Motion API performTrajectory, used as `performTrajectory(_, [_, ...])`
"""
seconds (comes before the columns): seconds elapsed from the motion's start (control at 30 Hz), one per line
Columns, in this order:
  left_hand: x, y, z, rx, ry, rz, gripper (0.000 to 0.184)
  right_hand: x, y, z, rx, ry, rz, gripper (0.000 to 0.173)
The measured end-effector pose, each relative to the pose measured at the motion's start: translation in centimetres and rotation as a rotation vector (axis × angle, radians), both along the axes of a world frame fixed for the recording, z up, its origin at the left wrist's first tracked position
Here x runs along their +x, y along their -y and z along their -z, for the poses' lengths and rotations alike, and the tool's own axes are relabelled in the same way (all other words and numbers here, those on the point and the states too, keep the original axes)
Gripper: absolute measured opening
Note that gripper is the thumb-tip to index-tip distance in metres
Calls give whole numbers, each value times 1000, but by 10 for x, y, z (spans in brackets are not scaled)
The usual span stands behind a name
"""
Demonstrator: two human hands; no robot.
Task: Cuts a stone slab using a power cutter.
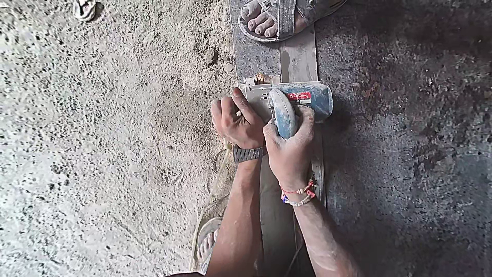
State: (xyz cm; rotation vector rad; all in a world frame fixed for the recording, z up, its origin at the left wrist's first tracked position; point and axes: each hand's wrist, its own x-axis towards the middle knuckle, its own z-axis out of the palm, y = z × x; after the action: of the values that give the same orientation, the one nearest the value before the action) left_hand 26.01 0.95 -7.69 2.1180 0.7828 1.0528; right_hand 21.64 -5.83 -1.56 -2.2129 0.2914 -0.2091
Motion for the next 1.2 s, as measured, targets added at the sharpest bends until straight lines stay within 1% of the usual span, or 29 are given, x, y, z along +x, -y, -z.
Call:
performTrajectory(0.73, [19,-5,0,-3,-39,-12,48,20,-4,-1,0,12,-2,48])
performTrajectory(0.97, [23,-7,-5,-8,-122,-3,47,26,-6,-4,-24,-25,8,51])
performTrajectory(1.1, [27,-7,-5,0,-150,12,47,31,-7,-5,-26,-71,26,55])
performTrajectory(1.2, [29,-9,-8,-17,-212,25,46,35,-8,-5,-33,-104,43,61])
